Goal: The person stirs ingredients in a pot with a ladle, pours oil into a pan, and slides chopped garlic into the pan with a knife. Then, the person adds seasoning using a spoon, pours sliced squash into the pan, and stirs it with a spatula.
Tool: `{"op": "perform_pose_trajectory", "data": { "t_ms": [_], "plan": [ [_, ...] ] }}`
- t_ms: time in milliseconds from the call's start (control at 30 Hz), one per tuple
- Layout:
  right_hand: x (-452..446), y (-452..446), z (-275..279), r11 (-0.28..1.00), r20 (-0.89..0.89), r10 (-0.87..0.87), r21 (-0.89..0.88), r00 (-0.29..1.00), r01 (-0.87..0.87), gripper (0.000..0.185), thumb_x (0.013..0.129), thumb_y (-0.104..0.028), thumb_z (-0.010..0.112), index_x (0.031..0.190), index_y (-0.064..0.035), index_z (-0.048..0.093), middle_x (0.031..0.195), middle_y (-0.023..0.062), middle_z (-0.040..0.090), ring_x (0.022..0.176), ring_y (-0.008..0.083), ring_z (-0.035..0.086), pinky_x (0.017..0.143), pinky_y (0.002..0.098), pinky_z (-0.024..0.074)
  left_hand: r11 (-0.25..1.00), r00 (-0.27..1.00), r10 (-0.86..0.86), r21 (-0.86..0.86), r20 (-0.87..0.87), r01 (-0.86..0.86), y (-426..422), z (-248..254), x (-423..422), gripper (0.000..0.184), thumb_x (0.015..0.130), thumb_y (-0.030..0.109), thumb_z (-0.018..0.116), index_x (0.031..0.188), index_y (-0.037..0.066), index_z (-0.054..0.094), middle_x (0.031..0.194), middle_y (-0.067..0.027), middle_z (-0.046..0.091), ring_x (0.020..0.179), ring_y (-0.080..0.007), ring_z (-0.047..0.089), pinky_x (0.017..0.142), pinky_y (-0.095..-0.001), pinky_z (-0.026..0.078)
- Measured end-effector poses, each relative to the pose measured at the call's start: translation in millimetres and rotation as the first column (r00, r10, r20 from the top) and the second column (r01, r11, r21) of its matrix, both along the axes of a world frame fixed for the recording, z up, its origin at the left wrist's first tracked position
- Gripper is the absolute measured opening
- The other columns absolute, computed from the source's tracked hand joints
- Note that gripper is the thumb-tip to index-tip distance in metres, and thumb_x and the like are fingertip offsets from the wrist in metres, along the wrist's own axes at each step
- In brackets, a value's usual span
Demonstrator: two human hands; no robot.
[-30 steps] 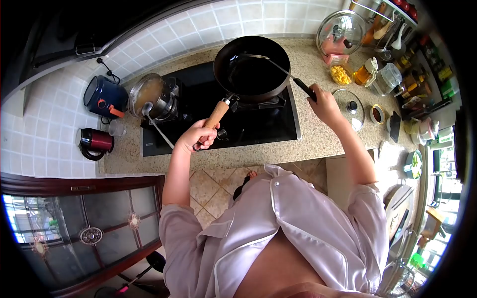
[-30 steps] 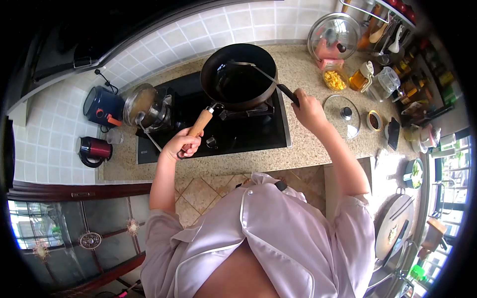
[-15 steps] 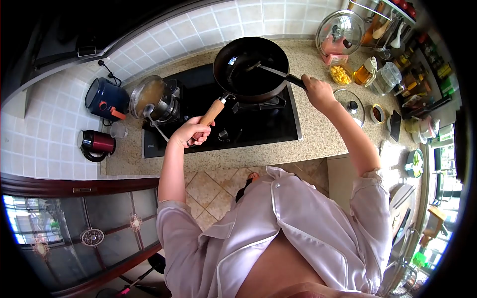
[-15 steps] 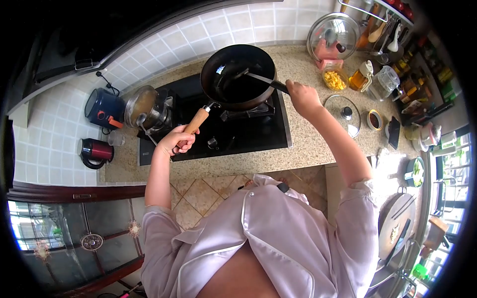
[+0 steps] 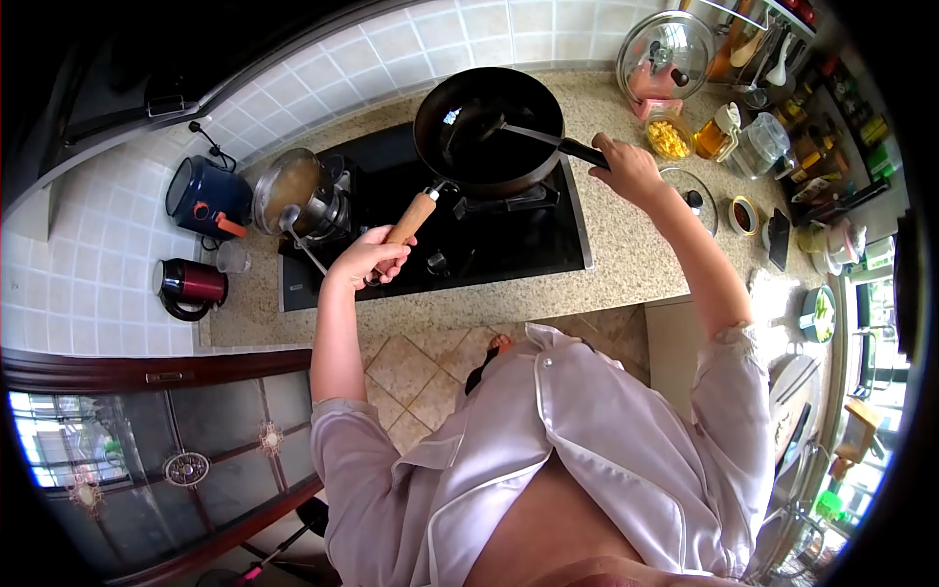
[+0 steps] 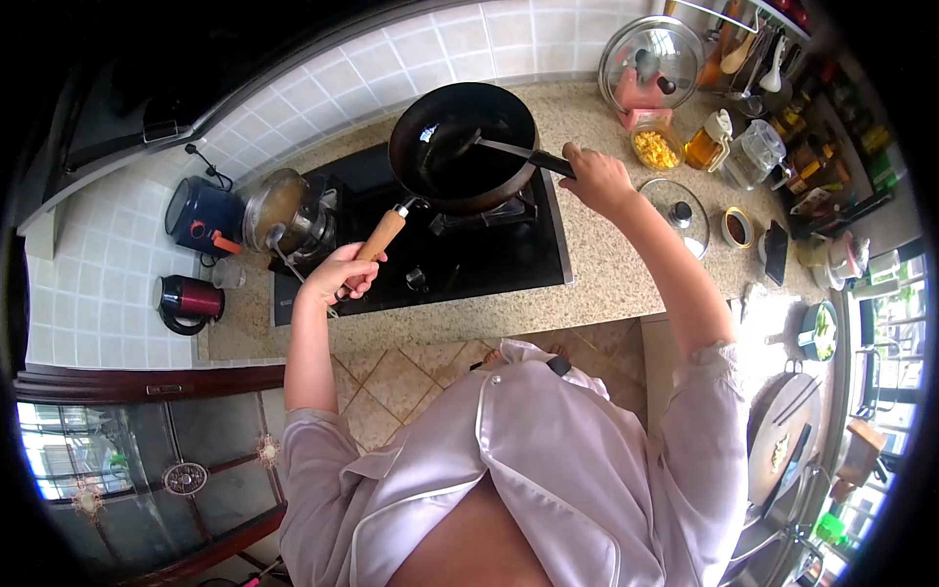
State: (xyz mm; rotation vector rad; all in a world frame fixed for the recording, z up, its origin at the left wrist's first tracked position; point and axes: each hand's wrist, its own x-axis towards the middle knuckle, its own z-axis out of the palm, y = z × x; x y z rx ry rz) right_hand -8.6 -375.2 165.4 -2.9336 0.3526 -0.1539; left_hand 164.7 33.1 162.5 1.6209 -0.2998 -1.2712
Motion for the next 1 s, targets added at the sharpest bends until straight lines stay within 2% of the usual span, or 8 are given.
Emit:
{"op": "perform_pose_trajectory", "data": {
  "t_ms": [300,467,667,867,933,1000],
  "plan": [
    [-2,-4,-6,0.997,0.075,0.045,0.054,0.996,-0.049,0.038,0.079,-0.024,0.069,0.104,-0.0082,0.045,0.092,0.0145,0.061,0.093,0.0353,0.059,0.077,0.0441,0.0463,0.999,0.999,0.004,0.042,0.039,-0.006,-1,6,1,0.026,0.082,0.009,0.062,0.104,0.002,0.052,0.066,0.0008,0.049,0.047,-0.0059,0.047,0.037,-0.0193,0.034],
    [-2,-6,2,0.996,0.023,-0.036,0.080,0.999,0.034,0.037,0.078,-0.020,0.070,0.104,-0.0078,0.046,0.093,0.0144,0.062,0.093,0.0353,0.060,0.078,0.0440,0.0462,0.999,0.999,-0.002,0.054,0.041,0.000,1,6,6,0.023,0.082,0.009,0.062,0.102,0.003,0.052,0.066,0.0012,0.049,0.047,-0.0057,0.047,0.037,-0.0194,0.034],
    [-6,-15,11,0.995,0.052,-0.066,0.076,0.996,0.062,0.035,0.077,-0.018,0.071,0.103,-0.0077,0.050,0.095,0.0137,0.063,0.094,0.0339,0.060,0.078,0.0430,0.0463,0.999,0.999,-0.011,0.049,0.045,0.008,3,6,10,0.024,0.082,0.010,0.062,0.103,0.003,0.052,0.065,0.0009,0.049,0.046,-0.0061,0.046,0.038,-0.0189,0.034],
    [-4,-19,10,0.998,0.090,0.002,0.069,0.996,-0.008,0.040,0.073,-0.017,0.073,0.105,-0.0080,0.050,0.095,0.0136,0.063,0.097,0.0328,0.059,0.080,0.0425,0.0461,0.994,0.969,-0.012,0.108,0.245,-0.015,7,8,2,0.024,0.091,0.023,0.058,0.102,0.002,0.056,0.071,-0.0025,0.058,0.054,-0.0084,0.054,0.046,-0.0207,0.041],
    [-5,-21,6,0.998,0.088,0.002,0.070,0.996,-0.008,0.042,0.072,-0.016,0.074,0.106,-0.0083,0.050,0.097,0.0138,0.062,0.097,0.0331,0.059,0.081,0.0426,0.0461,0.981,0.945,0.140,0.088,0.295,-0.173,11,14,-7,0.033,0.095,0.036,0.053,0.098,0.003,0.058,0.076,-0.0047,0.062,0.057,-0.0092,0.057,0.052,-0.0214,0.046],
    [-3,-23,3,0.997,0.085,0.021,0.071,0.996,-0.028,0.044,0.072,-0.016,0.074,0.108,-0.0086,0.050,0.098,0.0139,0.062,0.098,0.0334,0.059,0.081,0.0427,0.0461,0.971,0.927,0.217,0.028,0.305,-0.237,29,3,-1,0.039,0.095,0.041,0.049,0.098,0.003,0.058,0.078,-0.0055,0.063,0.060,-0.0103,0.059,0.055,-0.0224,0.048]
  ]
}}
